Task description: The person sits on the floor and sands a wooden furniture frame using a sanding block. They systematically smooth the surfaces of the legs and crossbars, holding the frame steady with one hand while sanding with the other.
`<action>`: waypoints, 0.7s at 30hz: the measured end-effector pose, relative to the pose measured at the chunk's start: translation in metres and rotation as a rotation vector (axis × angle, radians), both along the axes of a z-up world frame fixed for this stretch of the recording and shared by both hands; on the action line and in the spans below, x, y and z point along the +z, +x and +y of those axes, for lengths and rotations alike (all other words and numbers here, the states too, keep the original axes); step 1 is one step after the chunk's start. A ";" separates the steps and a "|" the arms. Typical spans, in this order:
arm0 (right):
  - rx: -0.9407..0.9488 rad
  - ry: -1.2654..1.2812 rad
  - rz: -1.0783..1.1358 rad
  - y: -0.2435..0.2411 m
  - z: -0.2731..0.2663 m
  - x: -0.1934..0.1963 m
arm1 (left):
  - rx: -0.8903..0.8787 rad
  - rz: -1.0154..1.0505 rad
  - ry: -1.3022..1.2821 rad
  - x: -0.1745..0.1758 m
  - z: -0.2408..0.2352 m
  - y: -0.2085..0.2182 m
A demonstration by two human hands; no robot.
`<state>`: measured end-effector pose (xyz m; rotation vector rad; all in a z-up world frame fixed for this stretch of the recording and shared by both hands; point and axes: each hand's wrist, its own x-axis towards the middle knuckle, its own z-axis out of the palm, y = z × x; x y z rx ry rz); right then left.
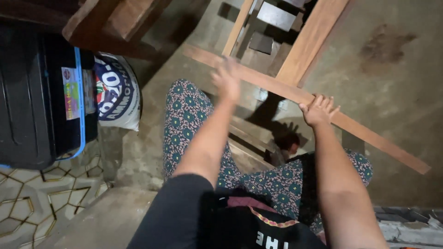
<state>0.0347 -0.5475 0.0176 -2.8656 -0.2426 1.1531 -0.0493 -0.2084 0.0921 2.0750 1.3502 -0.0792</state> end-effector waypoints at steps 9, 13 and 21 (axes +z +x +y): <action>0.025 -0.010 -0.002 0.002 -0.012 -0.025 | 0.134 -0.037 -0.035 -0.065 -0.014 -0.015; 0.002 0.010 -0.012 0.004 -0.004 -0.009 | -0.683 0.005 0.444 -0.062 -0.089 -0.021; 0.031 -0.003 -0.014 0.002 -0.012 -0.018 | -0.119 0.333 0.293 -0.094 0.148 -0.024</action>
